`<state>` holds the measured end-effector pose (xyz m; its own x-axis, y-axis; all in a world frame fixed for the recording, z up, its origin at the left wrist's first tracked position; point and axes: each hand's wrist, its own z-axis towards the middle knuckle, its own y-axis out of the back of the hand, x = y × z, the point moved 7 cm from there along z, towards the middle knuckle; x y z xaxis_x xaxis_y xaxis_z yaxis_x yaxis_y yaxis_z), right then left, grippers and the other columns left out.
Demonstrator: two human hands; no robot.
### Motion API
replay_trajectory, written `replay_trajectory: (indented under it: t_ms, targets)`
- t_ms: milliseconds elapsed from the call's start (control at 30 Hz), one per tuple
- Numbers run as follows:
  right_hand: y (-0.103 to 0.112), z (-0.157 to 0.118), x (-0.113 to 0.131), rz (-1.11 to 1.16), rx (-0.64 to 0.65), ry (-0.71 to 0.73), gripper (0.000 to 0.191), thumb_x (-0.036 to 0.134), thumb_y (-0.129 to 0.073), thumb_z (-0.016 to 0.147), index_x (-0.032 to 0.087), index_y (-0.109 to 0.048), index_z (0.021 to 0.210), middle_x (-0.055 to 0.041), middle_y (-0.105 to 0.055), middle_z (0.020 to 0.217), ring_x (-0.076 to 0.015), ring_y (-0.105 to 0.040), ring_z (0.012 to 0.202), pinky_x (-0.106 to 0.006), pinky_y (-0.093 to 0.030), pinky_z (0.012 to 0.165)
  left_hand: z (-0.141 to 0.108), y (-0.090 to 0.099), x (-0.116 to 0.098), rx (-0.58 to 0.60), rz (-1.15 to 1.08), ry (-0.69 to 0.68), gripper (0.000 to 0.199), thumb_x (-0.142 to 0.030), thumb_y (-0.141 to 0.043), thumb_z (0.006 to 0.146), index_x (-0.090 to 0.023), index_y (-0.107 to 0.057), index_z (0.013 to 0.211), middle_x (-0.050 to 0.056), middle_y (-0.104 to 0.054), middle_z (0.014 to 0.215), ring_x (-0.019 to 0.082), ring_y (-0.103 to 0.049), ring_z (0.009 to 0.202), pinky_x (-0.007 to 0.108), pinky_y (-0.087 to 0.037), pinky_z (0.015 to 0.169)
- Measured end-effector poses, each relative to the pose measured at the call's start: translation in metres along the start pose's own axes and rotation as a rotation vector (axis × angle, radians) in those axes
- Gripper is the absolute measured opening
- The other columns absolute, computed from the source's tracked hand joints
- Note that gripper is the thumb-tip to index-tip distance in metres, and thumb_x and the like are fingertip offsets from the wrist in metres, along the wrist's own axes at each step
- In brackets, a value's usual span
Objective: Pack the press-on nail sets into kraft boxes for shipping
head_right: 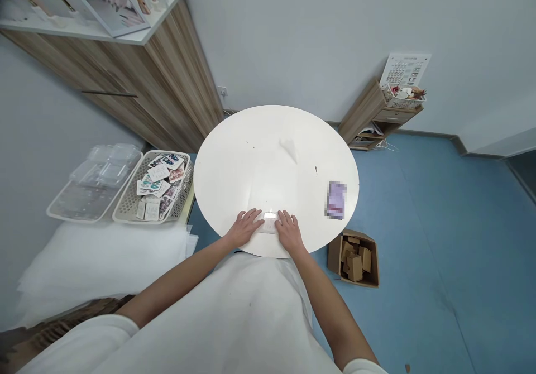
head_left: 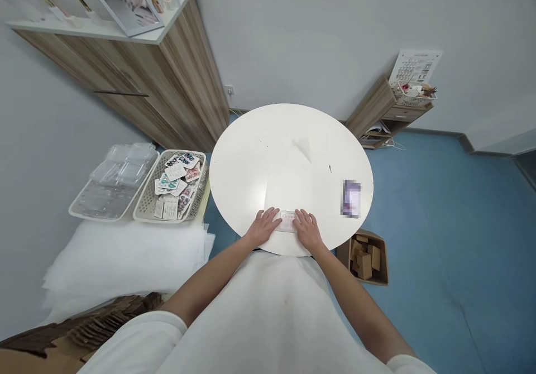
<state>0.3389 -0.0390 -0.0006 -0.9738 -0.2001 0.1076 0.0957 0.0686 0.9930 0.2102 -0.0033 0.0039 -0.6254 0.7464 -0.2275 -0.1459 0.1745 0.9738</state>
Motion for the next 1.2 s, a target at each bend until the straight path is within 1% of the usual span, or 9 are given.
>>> replay_trajectory:
  t_ms: [100, 200, 467, 600, 733, 833, 967, 1067, 1200]
  targets:
    - [0.0, 0.0, 0.0, 0.04, 0.027, 0.021, 0.023, 0.025, -0.04, 0.082, 0.02, -0.052, 0.101, -0.0086, -0.038, 0.134, -0.0248, -0.026, 0.127, -0.045, -0.019, 0.099, 0.006, 0.002, -0.006, 0.022, -0.032, -0.049, 0.047, -0.028, -0.046, 0.076, -0.025, -0.04, 0.122, 0.007, -0.026, 0.14, 0.027, -0.017, 0.129, 0.046, -0.014, 0.098]
    - [-0.004, 0.001, 0.001, 0.07, 0.074, 0.031, 0.038, 0.042, -0.049, 0.075, 0.018, -0.05, 0.105, -0.0114, -0.035, 0.136, -0.0275, -0.025, 0.127, -0.046, -0.019, 0.1, 0.015, -0.002, -0.012, 0.085, -0.056, -0.094, 0.052, -0.041, -0.05, 0.072, -0.022, -0.041, 0.12, 0.009, -0.028, 0.139, 0.028, -0.018, 0.128, 0.047, -0.014, 0.098]
    - [-0.008, 0.006, 0.003, 0.154, 0.133, -0.052, 0.028, 0.034, -0.051, 0.073, 0.017, -0.048, 0.095, -0.0156, -0.042, 0.128, -0.025, -0.039, 0.117, -0.041, -0.027, 0.095, 0.023, -0.006, -0.01, 0.153, -0.144, -0.076, 0.041, -0.03, -0.05, 0.072, -0.02, -0.045, 0.111, 0.011, -0.04, 0.131, 0.024, -0.04, 0.114, 0.043, -0.022, 0.095]
    - [0.001, 0.004, 0.003, 0.244, 0.187, -0.06, 0.025, 0.036, -0.049, 0.071, 0.019, -0.044, 0.088, -0.0098, -0.057, 0.101, -0.0219, -0.054, 0.09, -0.034, -0.037, 0.079, 0.02, 0.002, -0.01, 0.194, -0.254, -0.088, 0.04, -0.035, -0.051, 0.07, -0.021, -0.047, 0.107, 0.007, -0.051, 0.118, 0.023, -0.048, 0.104, 0.037, -0.03, 0.089]
    - [0.009, 0.0, 0.006, 0.313, 0.264, -0.044, 0.017, 0.035, -0.043, 0.074, 0.021, -0.041, 0.083, 0.0009, -0.055, 0.068, -0.0164, -0.051, 0.061, -0.03, -0.037, 0.065, 0.016, 0.005, -0.007, 0.246, -0.397, -0.016, 0.033, -0.036, -0.048, 0.071, -0.024, -0.052, 0.102, 0.002, -0.061, 0.093, 0.02, -0.054, 0.09, 0.034, -0.034, 0.084]
    - [0.018, 0.002, 0.007, 0.366, 0.232, -0.044, 0.013, 0.033, -0.04, 0.077, 0.022, -0.042, 0.083, -0.0001, -0.055, 0.075, -0.0169, -0.052, 0.067, -0.032, -0.037, 0.071, 0.017, 0.008, -0.004, 0.21, -0.442, 0.019, 0.028, -0.035, -0.046, 0.073, -0.027, -0.055, 0.098, 0.002, -0.061, 0.093, 0.021, -0.051, 0.096, 0.037, -0.03, 0.088]
    - [0.028, 0.015, -0.005, 0.472, 0.167, -0.082, 0.016, 0.036, -0.039, 0.081, 0.022, -0.045, 0.086, -0.0062, -0.054, 0.102, -0.0202, -0.049, 0.096, -0.033, -0.038, 0.079, 0.031, 0.008, 0.008, 0.196, -0.411, 0.13, 0.026, -0.037, -0.039, 0.079, -0.03, -0.06, 0.092, 0.001, -0.053, 0.115, 0.023, -0.042, 0.111, 0.042, -0.029, 0.089]
    - [0.026, 0.028, -0.02, 0.535, 0.181, -0.153, 0.021, 0.038, -0.037, 0.083, 0.021, -0.049, 0.086, -0.0061, -0.055, 0.098, -0.0185, -0.051, 0.09, -0.031, -0.04, 0.074, 0.045, 0.008, 0.019, 0.237, -0.421, 0.205, 0.033, -0.042, -0.034, 0.081, -0.029, -0.061, 0.093, 0.002, -0.053, 0.114, 0.024, -0.044, 0.109, 0.043, -0.032, 0.088]
    - [0.012, 0.043, -0.033, 0.583, 0.25, -0.226, 0.026, 0.04, -0.037, 0.083, 0.02, -0.054, 0.081, -0.0042, -0.057, 0.086, -0.0163, -0.054, 0.078, -0.028, -0.041, 0.066, 0.055, 0.008, 0.034, 0.293, -0.654, 0.235, 0.042, -0.044, -0.048, 0.073, -0.024, -0.053, 0.11, 0.005, -0.057, 0.111, 0.021, -0.053, 0.098, 0.032, -0.04, 0.081]
